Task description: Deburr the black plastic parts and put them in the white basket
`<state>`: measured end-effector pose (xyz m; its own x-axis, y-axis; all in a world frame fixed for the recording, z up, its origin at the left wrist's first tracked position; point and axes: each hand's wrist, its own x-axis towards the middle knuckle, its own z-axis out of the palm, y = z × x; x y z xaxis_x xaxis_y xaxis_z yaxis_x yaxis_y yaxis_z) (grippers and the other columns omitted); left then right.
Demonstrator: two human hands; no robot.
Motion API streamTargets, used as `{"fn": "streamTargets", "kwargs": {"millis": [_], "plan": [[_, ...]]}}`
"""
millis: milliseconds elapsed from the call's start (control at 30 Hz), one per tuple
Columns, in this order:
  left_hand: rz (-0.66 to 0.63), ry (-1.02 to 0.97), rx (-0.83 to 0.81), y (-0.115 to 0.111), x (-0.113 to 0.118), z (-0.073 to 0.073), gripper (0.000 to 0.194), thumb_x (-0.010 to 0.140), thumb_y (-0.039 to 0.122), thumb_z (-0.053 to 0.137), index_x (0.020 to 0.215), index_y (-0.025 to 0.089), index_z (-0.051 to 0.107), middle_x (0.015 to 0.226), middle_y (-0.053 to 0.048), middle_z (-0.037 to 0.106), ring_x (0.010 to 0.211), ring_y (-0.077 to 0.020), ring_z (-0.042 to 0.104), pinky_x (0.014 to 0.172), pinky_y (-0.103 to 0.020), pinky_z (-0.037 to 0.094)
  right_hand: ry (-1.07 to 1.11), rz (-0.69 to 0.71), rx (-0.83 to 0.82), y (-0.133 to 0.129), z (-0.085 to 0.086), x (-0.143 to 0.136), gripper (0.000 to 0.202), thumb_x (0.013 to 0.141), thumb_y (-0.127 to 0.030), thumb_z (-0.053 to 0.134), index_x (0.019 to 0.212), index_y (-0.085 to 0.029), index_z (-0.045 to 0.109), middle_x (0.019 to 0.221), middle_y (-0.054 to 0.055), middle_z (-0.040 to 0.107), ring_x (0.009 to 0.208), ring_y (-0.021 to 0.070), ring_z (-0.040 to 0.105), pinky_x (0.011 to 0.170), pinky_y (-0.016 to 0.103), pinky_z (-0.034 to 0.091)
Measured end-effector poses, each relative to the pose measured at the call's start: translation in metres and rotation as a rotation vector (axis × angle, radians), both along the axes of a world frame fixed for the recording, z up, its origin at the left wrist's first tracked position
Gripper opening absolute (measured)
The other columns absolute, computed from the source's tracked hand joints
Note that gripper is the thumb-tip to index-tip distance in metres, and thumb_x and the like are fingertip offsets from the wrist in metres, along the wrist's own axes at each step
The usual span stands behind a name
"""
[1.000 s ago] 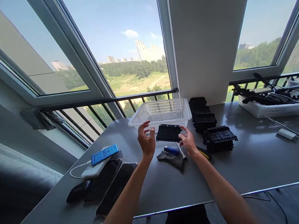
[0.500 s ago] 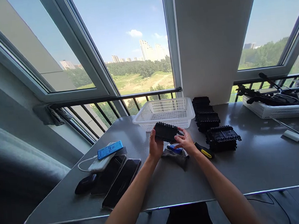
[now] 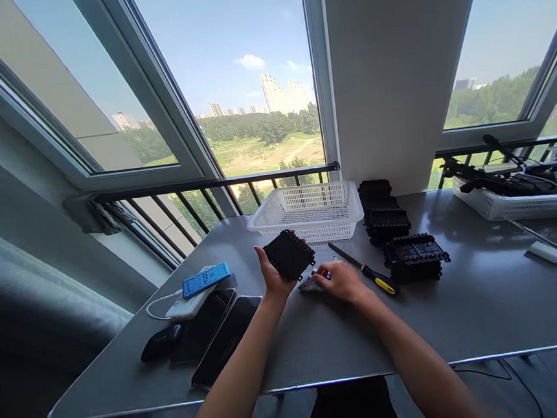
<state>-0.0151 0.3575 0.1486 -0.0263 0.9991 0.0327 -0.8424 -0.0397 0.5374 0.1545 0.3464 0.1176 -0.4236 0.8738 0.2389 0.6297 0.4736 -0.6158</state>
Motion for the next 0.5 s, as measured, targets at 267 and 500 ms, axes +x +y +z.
{"fn": "streamTargets", "kwargs": {"millis": [267, 500], "plan": [[-0.05, 0.009, 0.033, -0.004, -0.002, -0.001, 0.074, 0.082, 0.072, 0.038, 0.123, 0.014, 0.059, 0.094, -0.013, 0.072, 0.088, -0.0253, 0.068, 0.081, -0.043, 0.054, 0.065, 0.01, 0.06, -0.001, -0.009, -0.003, 0.014, 0.071, -0.033, 0.071, 0.083, -0.027, 0.074, 0.073, 0.002, 0.07, 0.064, 0.0193, 0.061, 0.058, 0.027, 0.037], [-0.23, 0.099, 0.085, -0.015, 0.0, 0.006, 0.079, 0.08, 0.074, 0.037, 0.125, 0.012, 0.057, 0.109, -0.015, 0.068, 0.094, -0.0278, 0.066, 0.087, -0.043, 0.051, 0.738, -0.16, -0.336, 0.018, -0.007, 0.005, 0.032, 0.069, -0.043, 0.07, 0.088, -0.017, 0.071, 0.066, 0.002, 0.069, 0.059, 0.0169, 0.061, 0.056, 0.027, 0.044]]}}
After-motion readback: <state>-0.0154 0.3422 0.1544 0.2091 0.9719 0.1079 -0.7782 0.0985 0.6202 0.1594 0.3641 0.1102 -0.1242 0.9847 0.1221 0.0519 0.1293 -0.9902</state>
